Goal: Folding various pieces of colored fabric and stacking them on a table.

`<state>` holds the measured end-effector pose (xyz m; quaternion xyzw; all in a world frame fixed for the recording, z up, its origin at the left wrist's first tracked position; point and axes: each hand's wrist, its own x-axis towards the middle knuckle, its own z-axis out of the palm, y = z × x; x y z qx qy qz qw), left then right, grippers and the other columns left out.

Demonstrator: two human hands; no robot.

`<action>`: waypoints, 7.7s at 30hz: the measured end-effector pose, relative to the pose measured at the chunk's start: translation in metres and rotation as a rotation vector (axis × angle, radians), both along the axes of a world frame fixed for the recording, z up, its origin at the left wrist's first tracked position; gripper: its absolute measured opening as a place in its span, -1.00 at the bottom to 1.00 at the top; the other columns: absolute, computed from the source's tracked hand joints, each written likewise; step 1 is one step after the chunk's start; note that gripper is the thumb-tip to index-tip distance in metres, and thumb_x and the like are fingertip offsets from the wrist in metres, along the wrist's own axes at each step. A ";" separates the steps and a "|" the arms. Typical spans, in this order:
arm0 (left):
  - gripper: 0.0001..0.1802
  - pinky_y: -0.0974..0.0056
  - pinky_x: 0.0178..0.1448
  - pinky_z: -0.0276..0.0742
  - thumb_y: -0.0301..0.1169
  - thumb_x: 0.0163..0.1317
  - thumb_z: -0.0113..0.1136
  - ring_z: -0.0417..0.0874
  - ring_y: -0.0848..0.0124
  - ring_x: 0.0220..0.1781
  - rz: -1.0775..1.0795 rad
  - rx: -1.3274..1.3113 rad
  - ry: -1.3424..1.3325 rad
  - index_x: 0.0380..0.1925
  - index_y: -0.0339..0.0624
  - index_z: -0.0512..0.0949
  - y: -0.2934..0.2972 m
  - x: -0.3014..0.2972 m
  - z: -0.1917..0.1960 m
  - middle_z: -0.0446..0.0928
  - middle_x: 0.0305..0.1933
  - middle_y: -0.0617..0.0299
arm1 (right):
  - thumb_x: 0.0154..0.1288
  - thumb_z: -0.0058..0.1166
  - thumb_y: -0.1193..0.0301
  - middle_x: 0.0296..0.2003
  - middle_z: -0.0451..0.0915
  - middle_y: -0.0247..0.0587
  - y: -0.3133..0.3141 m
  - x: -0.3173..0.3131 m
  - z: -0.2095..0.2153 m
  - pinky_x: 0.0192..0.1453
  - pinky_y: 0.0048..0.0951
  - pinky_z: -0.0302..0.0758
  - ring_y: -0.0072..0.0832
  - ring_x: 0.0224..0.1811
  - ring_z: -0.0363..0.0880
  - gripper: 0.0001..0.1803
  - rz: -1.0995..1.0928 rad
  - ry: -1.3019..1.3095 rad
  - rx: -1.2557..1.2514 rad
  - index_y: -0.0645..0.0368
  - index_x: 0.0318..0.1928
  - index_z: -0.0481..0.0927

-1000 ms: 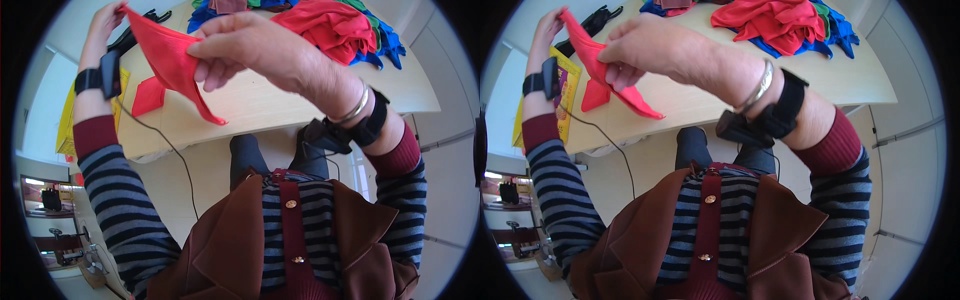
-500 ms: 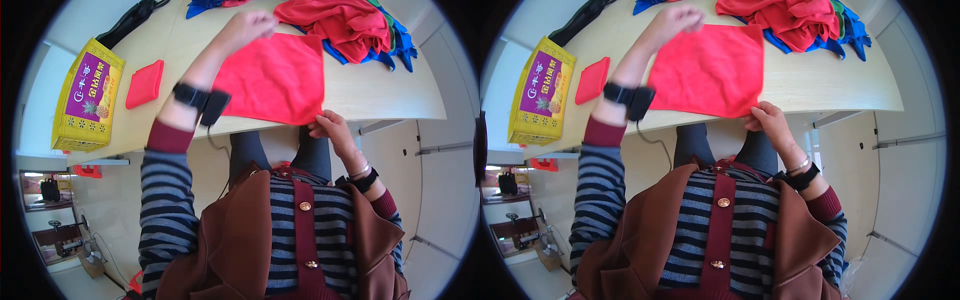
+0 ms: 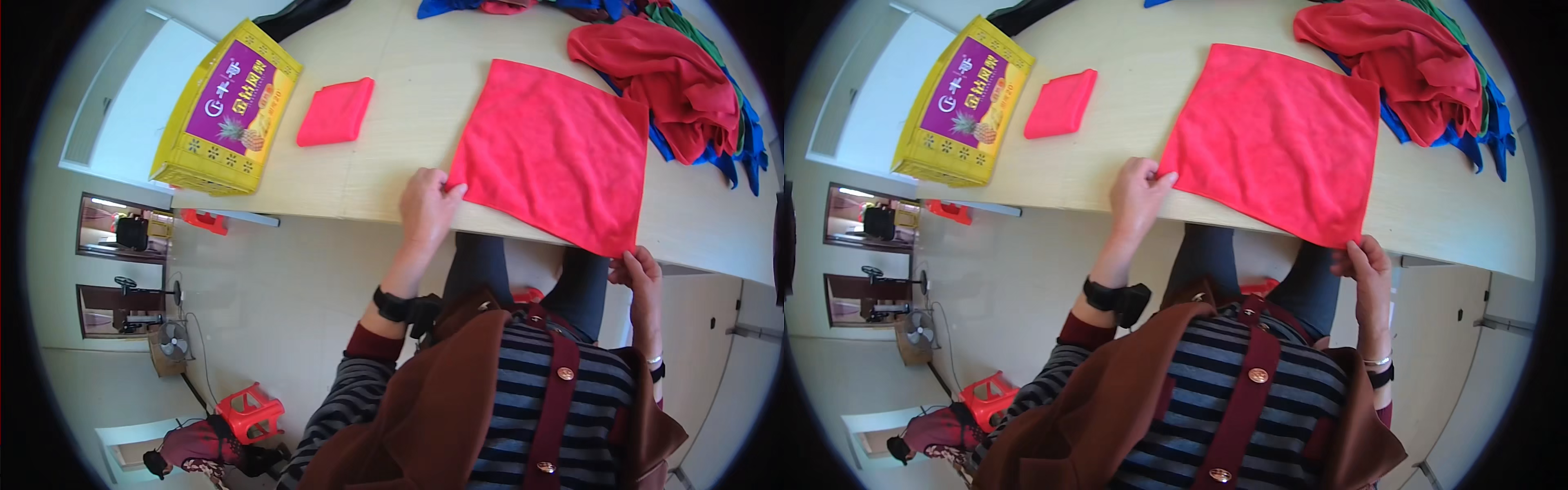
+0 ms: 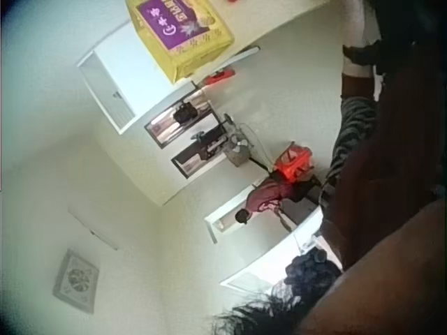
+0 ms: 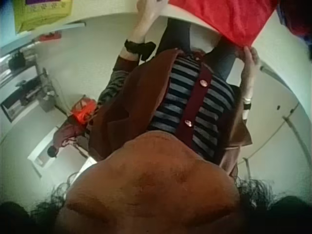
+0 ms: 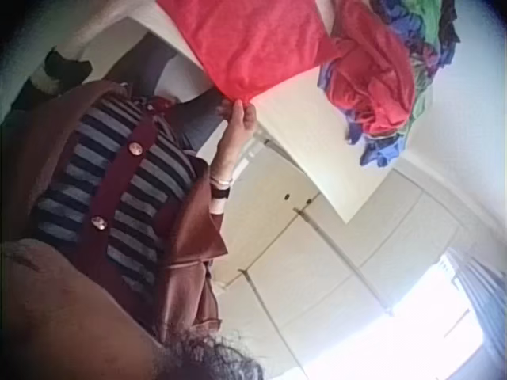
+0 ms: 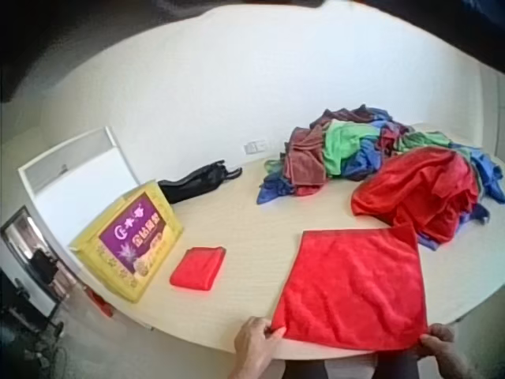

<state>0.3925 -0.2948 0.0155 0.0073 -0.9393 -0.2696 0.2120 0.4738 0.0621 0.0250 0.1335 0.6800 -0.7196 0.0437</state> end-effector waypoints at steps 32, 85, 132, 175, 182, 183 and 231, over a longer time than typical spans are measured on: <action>-0.82 0.41 -0.48 0.34 -0.36 0.21 0.26 0.44 0.57 -0.61 -0.101 0.561 -0.229 -0.41 -0.26 0.53 -0.005 -0.014 -0.005 0.49 -0.62 0.32 | 0.38 0.03 0.34 -0.47 0.62 -0.31 0.004 0.006 0.002 -0.32 -0.60 0.49 -0.59 -0.51 0.57 -0.84 -0.044 -0.080 -0.008 0.17 -0.25 0.57; -0.85 0.45 -0.44 0.41 -0.53 0.22 0.13 0.49 0.58 -0.50 -0.396 1.101 0.158 -0.21 -0.29 0.57 -0.059 -0.081 0.181 0.52 -0.43 0.31 | 0.41 -0.05 0.32 -0.28 0.67 -0.23 -0.011 -0.135 0.188 -0.10 -0.49 0.61 -0.49 -0.29 0.66 -0.77 0.189 0.428 -0.183 0.20 -0.17 0.58; -0.24 -0.06 0.53 -0.21 0.15 0.36 -0.20 -0.06 0.13 0.55 -0.354 -0.426 -0.251 0.40 -0.07 0.11 -0.017 -0.058 0.004 0.01 0.50 0.03 | 0.38 -0.24 -0.12 0.43 0.04 0.04 -0.031 -0.171 0.029 0.50 -0.05 -0.06 -0.02 0.49 -0.07 -0.19 0.495 0.370 1.709 0.13 0.44 0.04; -0.35 -0.21 0.49 -0.19 0.06 0.36 -0.15 -0.02 0.07 0.53 -0.044 -0.505 -0.164 0.37 0.03 0.21 -0.009 -0.143 0.012 0.04 0.49 0.04 | 0.36 -0.17 -0.07 0.42 0.07 -0.02 -0.043 -0.223 0.017 0.45 0.05 0.00 -0.01 0.48 -0.05 -0.23 0.314 0.335 1.706 0.15 0.41 0.12; -0.33 -0.20 0.48 -0.13 0.00 0.33 -0.05 0.01 0.03 0.51 -0.388 -0.476 -0.148 0.37 -0.02 0.21 0.040 0.003 0.020 0.04 0.49 0.01 | 0.33 -0.05 0.02 0.42 0.06 0.01 -0.109 -0.073 0.019 0.48 0.04 -0.06 -0.02 0.49 -0.06 -0.24 0.496 0.612 1.398 0.15 0.41 0.12; -0.34 -0.18 0.48 -0.13 -0.01 0.32 -0.04 0.03 0.03 0.51 -0.405 -0.426 -0.183 0.37 -0.02 0.22 0.042 0.013 0.018 0.05 0.48 0.01 | 0.33 -0.04 0.02 0.41 0.08 0.01 -0.111 -0.064 0.019 0.49 0.03 -0.07 -0.03 0.49 -0.05 -0.24 0.532 0.610 1.345 0.15 0.40 0.13; -0.73 0.18 0.28 0.36 -0.76 -0.01 0.10 0.58 0.18 0.06 -0.507 0.174 0.005 -0.27 -0.31 0.55 -0.049 0.051 0.044 0.60 -0.14 0.11 | -0.17 0.18 0.64 -0.09 0.60 -0.18 -0.020 -0.029 0.012 0.13 -0.25 0.47 -0.14 0.04 0.52 -0.54 0.342 0.797 1.027 0.15 -0.11 0.63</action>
